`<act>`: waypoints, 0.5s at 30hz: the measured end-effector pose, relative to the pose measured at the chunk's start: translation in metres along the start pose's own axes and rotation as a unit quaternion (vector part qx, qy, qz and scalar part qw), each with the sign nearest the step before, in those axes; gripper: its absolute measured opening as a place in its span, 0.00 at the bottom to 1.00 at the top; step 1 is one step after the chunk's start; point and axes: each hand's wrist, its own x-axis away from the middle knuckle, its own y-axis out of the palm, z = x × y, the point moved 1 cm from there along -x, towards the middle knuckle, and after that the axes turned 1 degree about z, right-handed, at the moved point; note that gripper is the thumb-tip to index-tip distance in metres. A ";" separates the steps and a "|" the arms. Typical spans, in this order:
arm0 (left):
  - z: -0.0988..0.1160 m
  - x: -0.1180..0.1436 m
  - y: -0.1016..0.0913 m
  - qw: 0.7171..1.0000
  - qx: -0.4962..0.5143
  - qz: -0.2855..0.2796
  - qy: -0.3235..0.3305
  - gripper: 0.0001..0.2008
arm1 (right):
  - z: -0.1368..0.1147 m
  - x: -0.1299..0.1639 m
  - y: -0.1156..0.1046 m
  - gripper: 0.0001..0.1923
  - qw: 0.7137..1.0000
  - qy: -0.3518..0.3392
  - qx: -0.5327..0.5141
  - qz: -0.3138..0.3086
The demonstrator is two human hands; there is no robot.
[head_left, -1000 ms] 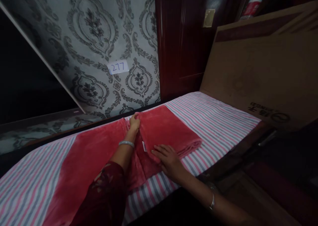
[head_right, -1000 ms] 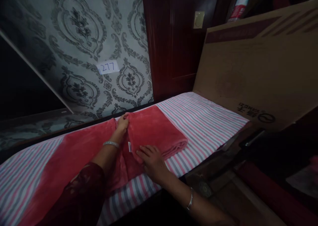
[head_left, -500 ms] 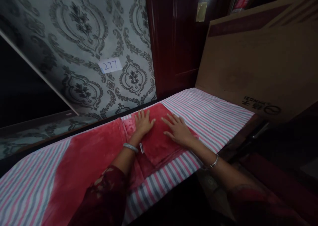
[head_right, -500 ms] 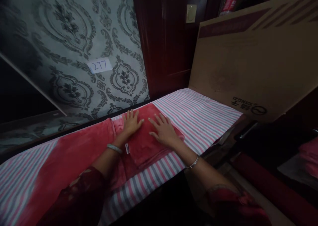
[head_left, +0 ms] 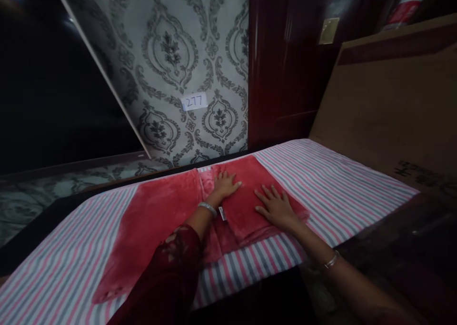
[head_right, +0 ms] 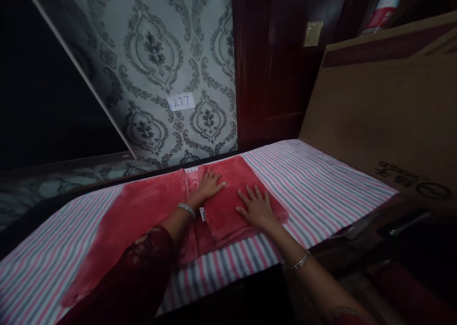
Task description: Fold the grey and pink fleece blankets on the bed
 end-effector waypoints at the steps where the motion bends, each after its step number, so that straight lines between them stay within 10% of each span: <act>1: -0.002 -0.002 -0.005 1.000 -0.001 0.015 0.002 0.33 | -0.010 0.001 -0.003 0.31 1.000 -0.014 -0.010 0.003; 7: -0.026 -0.009 -0.007 0.999 -0.016 0.025 -0.042 0.37 | -0.071 0.018 0.011 0.30 0.985 -0.164 -0.058 0.008; 15: -0.039 -0.017 0.007 0.998 0.032 -0.019 -0.054 0.40 | -0.073 0.024 0.024 0.29 0.983 -0.175 -0.049 0.026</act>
